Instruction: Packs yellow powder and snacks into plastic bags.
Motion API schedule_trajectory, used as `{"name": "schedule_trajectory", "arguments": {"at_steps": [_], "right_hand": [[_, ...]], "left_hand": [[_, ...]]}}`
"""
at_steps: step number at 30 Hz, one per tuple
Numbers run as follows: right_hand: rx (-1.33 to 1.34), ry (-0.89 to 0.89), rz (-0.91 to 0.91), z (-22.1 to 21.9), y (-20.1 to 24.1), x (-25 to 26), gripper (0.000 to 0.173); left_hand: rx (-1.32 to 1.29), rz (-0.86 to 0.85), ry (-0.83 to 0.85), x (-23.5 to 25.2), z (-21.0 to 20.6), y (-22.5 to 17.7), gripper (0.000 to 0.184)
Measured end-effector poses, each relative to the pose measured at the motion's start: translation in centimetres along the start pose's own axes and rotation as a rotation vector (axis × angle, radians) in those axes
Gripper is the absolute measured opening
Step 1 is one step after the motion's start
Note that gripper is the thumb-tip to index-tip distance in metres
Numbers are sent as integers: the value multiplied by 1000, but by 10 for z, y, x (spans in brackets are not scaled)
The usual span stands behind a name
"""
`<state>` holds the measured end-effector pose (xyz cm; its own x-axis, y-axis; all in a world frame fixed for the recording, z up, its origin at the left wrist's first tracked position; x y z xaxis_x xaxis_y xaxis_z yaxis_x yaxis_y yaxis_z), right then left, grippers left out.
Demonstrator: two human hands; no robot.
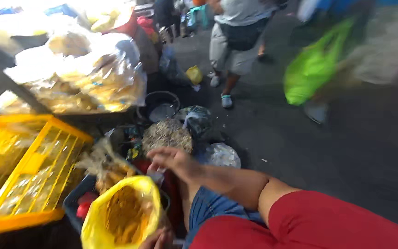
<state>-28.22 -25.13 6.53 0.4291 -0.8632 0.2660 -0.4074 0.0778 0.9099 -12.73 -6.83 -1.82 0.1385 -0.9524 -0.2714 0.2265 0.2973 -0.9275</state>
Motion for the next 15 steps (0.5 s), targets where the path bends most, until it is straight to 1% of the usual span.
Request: {"name": "schedule_trajectory", "arguments": {"at_steps": [2, 4, 7, 10, 15], "right_hand": [[-67, -16, 102, 21, -2, 10, 30], [-127, 91, 147, 28, -13, 10, 32], [-203, 281, 171, 18, -19, 4, 34], [-328, 452, 260, 2, -15, -3, 30], [-464, 594, 377, -15, -13, -4, 32]], "left_hand": [[-19, 70, -88, -3, 5, 2, 16], [-71, 60, -130, -2, 11, 5, 16], [-151, 14, -106, 0, 15, 4, 16], [-184, 25, -73, -1, 13, 7, 15], [-102, 56, -61, -7, 18, 17, 15]]}}
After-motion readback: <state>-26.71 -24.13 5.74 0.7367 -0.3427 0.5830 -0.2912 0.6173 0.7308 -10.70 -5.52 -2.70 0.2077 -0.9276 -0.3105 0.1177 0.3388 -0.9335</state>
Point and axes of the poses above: each hand's wrist, its own x-axis towards the middle knuckle, its own z-axis out of the back of the hand, y = z × x, the point moved 6 cm from there along x, towards the middle knuckle, and after that the axes turned 11 degrees about z, right-handed, at the moved point
